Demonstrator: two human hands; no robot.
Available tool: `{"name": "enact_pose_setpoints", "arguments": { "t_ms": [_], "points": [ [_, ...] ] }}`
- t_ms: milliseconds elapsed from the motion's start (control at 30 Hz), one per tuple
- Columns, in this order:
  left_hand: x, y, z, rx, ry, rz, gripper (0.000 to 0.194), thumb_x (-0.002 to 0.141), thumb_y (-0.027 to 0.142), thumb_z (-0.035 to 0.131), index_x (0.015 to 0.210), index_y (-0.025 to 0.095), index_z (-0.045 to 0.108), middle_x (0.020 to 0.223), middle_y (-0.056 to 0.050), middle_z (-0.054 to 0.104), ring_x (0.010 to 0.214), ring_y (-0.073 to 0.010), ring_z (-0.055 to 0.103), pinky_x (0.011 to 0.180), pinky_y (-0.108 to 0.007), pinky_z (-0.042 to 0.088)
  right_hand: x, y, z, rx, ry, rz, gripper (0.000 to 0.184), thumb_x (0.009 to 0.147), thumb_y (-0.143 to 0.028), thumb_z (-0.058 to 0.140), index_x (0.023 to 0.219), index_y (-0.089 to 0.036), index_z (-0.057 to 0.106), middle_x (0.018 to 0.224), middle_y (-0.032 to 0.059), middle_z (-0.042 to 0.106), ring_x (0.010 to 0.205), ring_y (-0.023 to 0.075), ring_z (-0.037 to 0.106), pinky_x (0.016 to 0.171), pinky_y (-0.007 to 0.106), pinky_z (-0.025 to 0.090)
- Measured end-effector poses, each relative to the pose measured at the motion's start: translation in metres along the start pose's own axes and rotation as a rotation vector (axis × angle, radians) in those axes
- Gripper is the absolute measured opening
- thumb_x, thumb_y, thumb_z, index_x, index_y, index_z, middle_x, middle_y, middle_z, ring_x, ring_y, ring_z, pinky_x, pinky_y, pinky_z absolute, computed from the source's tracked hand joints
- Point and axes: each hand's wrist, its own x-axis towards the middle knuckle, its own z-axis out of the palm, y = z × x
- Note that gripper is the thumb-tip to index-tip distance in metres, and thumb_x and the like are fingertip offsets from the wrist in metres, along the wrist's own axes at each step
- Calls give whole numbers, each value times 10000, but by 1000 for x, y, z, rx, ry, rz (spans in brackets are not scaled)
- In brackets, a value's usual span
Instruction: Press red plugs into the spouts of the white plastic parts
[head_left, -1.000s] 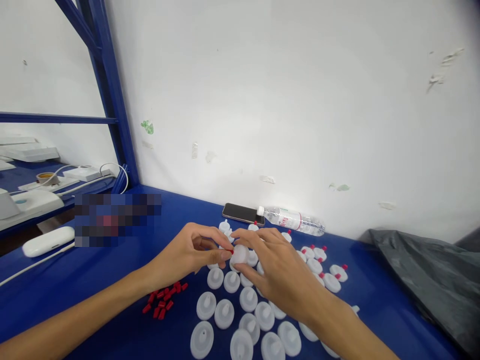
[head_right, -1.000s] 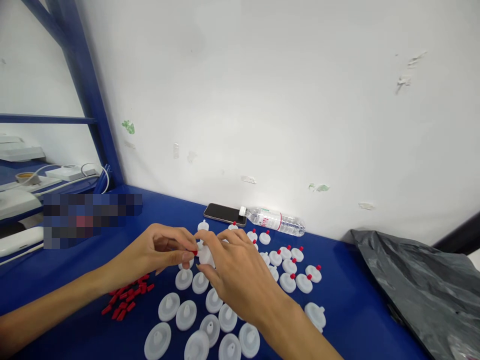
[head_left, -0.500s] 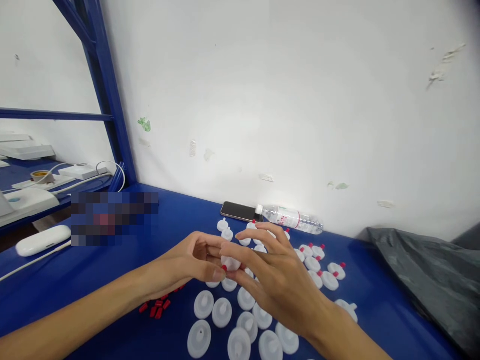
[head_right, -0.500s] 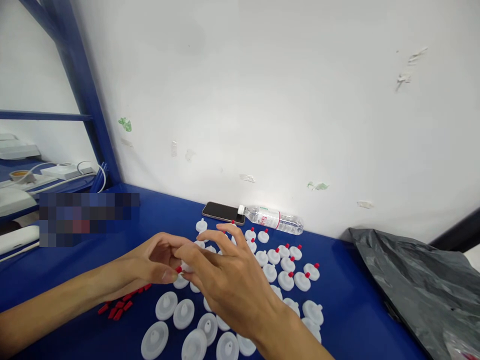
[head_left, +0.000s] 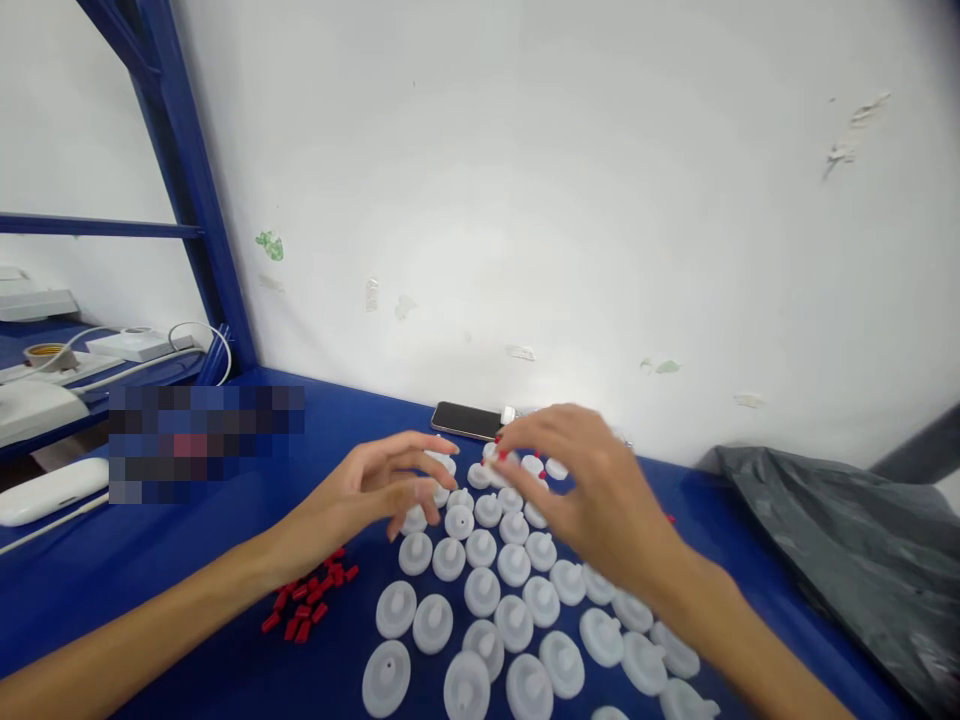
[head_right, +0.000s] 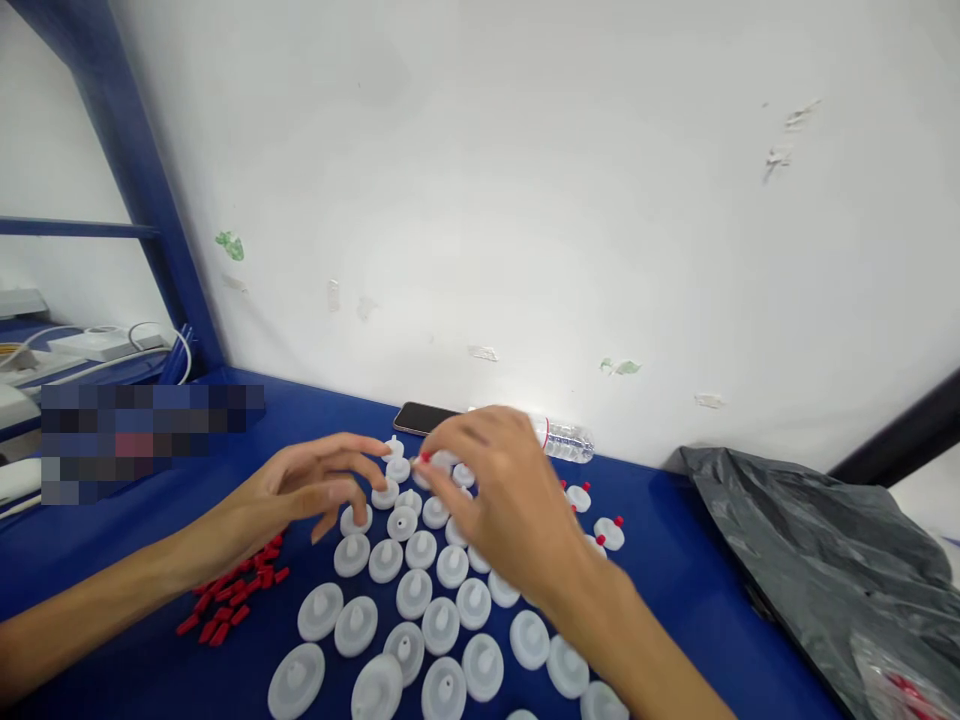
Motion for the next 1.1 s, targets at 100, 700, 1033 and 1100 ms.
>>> {"name": "enact_pose_setpoints", "arguments": {
  "t_ms": [100,700,1033,1100],
  "points": [
    [5,-4,-9,60,131,65,379,962,487,711,1229,219,682,962,-42,718,684,-144,657,469,-199,423,7,34,-20,-199,-124,389,162,1000,-399,663,987,-275,767,1055,18,807,979,242,734,905,387,514],
    [8,-14,-15,226,207,72,285,959,480,628,1036,206,632,732,32,603,509,-101,539,438,-210,332,-27,137,-6,-265,-622,749,296,1033,-415,670,1231,-194,681,1237,74,706,1019,197,707,900,411,611],
    [-4,-17,-11,932,327,275,431,1100,442,182,1089,231,558,1311,-108,555,1252,-310,503,1105,-554,384,-15,108,-17,-273,-292,708,296,1041,-418,508,1258,-282,655,1118,93,653,704,196,710,806,387,524],
    [-3,-20,-13,969,318,236,430,1110,398,137,1098,229,532,1384,-127,520,1352,-313,457,1140,-578,362,-15,98,-16,-235,-261,724,345,1061,-423,445,1327,-290,619,1163,105,602,540,134,659,732,366,534]
  ]
}}
